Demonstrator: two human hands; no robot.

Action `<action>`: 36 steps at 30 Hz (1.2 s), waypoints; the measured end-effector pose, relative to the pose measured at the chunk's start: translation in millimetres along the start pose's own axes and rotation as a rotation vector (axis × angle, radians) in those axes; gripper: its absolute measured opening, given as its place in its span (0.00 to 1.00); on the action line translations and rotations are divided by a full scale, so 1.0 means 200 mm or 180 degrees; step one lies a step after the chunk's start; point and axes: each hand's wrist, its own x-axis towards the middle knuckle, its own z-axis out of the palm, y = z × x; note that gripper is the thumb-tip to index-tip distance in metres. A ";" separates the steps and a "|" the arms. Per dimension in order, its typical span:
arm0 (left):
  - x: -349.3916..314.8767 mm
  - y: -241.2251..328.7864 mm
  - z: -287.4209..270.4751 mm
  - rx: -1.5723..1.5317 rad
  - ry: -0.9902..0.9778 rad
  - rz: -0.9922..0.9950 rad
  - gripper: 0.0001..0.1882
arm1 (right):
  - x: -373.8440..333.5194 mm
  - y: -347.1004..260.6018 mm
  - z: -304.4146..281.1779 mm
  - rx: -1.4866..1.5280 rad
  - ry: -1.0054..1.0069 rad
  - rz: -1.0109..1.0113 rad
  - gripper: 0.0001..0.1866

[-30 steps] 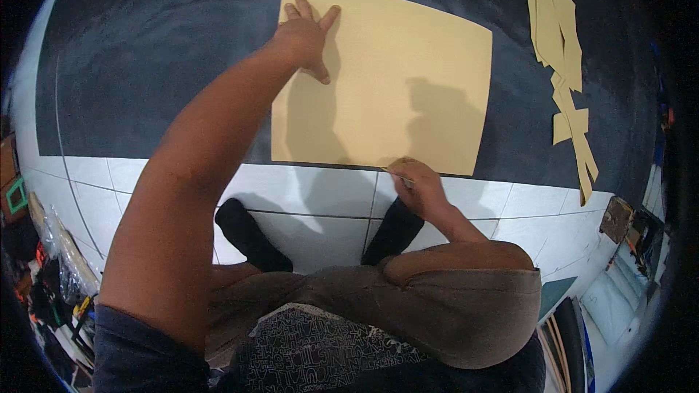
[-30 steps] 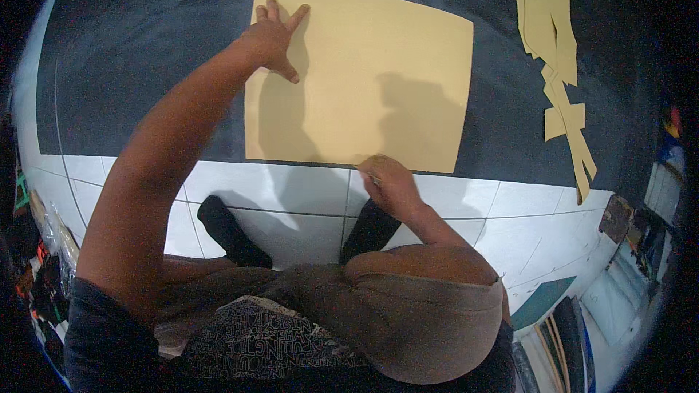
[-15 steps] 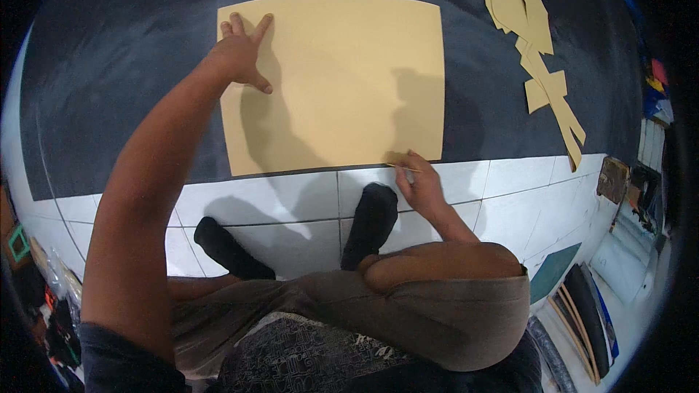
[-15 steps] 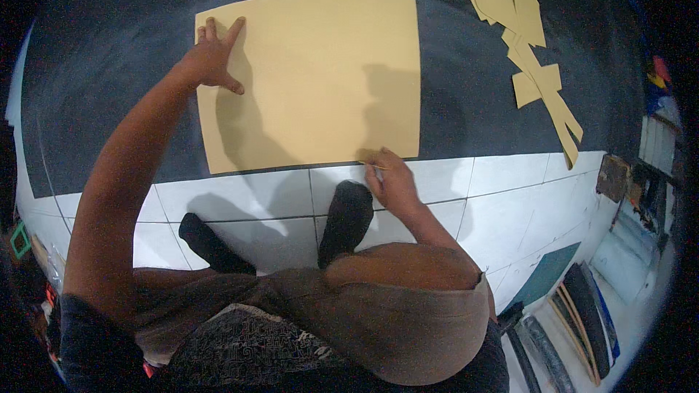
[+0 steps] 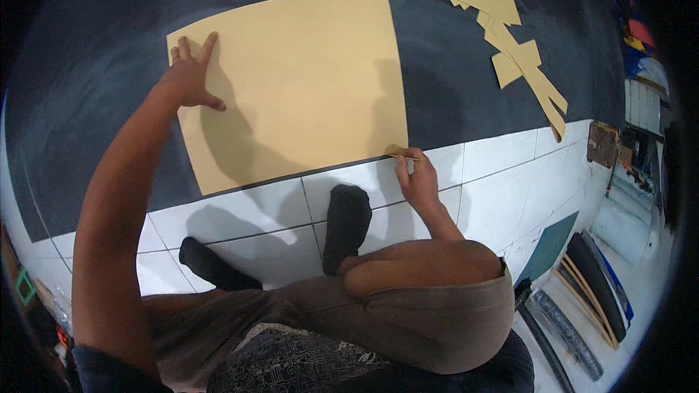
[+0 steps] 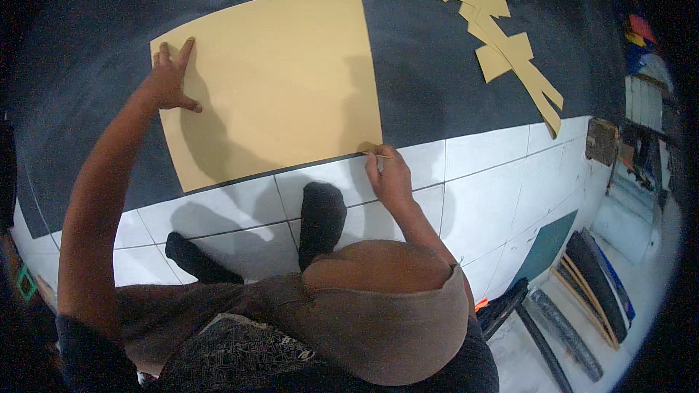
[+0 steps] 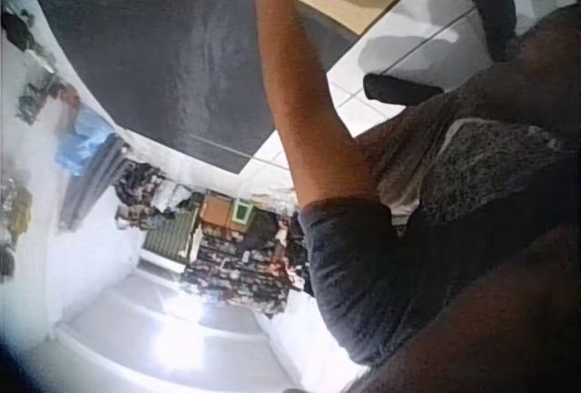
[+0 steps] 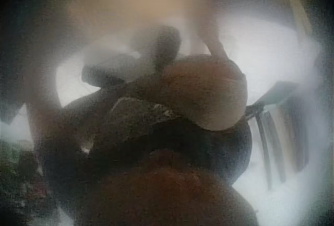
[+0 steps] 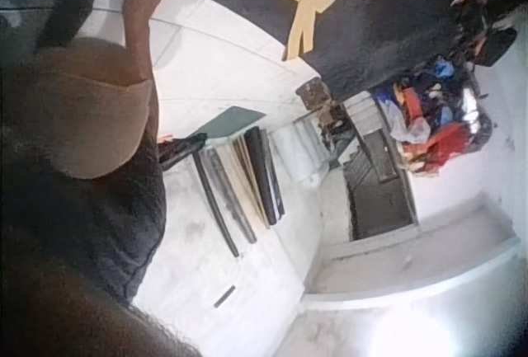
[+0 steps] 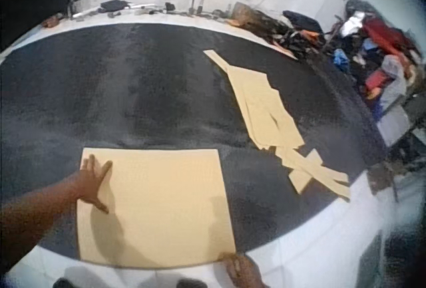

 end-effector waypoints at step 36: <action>0.02 0.05 -0.03 -0.0060 -0.0044 0.0021 0.85 | -0.08 -0.27 0.41 0.0298 0.0058 -0.1213 0.10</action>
